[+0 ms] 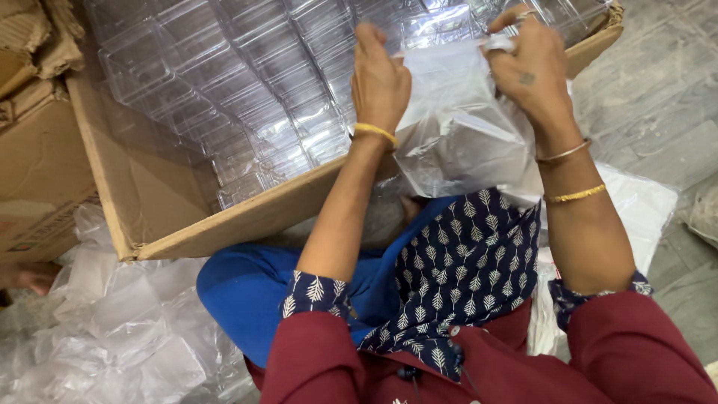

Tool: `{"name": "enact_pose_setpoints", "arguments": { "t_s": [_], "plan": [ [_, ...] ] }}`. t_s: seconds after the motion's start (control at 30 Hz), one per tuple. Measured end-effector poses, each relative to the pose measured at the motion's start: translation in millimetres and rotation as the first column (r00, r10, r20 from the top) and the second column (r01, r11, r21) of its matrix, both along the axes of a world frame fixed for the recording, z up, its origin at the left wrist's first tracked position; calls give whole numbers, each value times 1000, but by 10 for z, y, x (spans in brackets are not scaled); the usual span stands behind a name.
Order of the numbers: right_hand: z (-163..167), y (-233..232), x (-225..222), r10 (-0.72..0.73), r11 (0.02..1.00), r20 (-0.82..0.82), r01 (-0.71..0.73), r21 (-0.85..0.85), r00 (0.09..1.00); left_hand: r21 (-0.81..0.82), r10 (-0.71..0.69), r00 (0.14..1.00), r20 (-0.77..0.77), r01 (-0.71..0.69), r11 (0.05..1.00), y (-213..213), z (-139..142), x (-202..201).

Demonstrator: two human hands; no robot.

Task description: The person sits on the floor in front of a large cardboard box of clear plastic containers. They take a plastic bag, place a container inside it, and put the bagged container back into the box, repeating this for container after container.

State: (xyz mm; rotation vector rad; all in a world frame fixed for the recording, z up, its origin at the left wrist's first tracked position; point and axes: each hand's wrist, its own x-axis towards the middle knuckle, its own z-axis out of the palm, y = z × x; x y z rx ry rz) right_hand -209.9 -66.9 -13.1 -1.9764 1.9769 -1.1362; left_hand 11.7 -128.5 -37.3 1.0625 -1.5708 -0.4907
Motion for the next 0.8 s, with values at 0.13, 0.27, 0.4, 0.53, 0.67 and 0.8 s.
{"name": "enact_pose_setpoints", "arguments": {
  "t_s": [0.13,0.27,0.4,0.53,0.67,0.8],
  "plan": [
    [-38,-72,-40,-20,972,-462,126,199,887,267,-125,963,241,58,962,-162,-323,3],
    [144,128,30,61,997,-243,-46,67,968,167,-209,975,78,194,967,85,-75,48],
    [456,852,31,212,972,150,-192,-138,966,171,-303,918,-256,352,920,817,373,52],
    [526,1737,-57,4,986,414,-72,148,910,338,-241,633,-736,652,679,1611,175,-113],
    [237,2147,-160,-30,936,536,-164,310,844,561,190,528,-828,790,247,1885,-507,-412],
    [-278,2108,-161,-51,945,320,-58,321,946,685,135,678,-723,678,268,1714,-937,-566]
  ]
}}
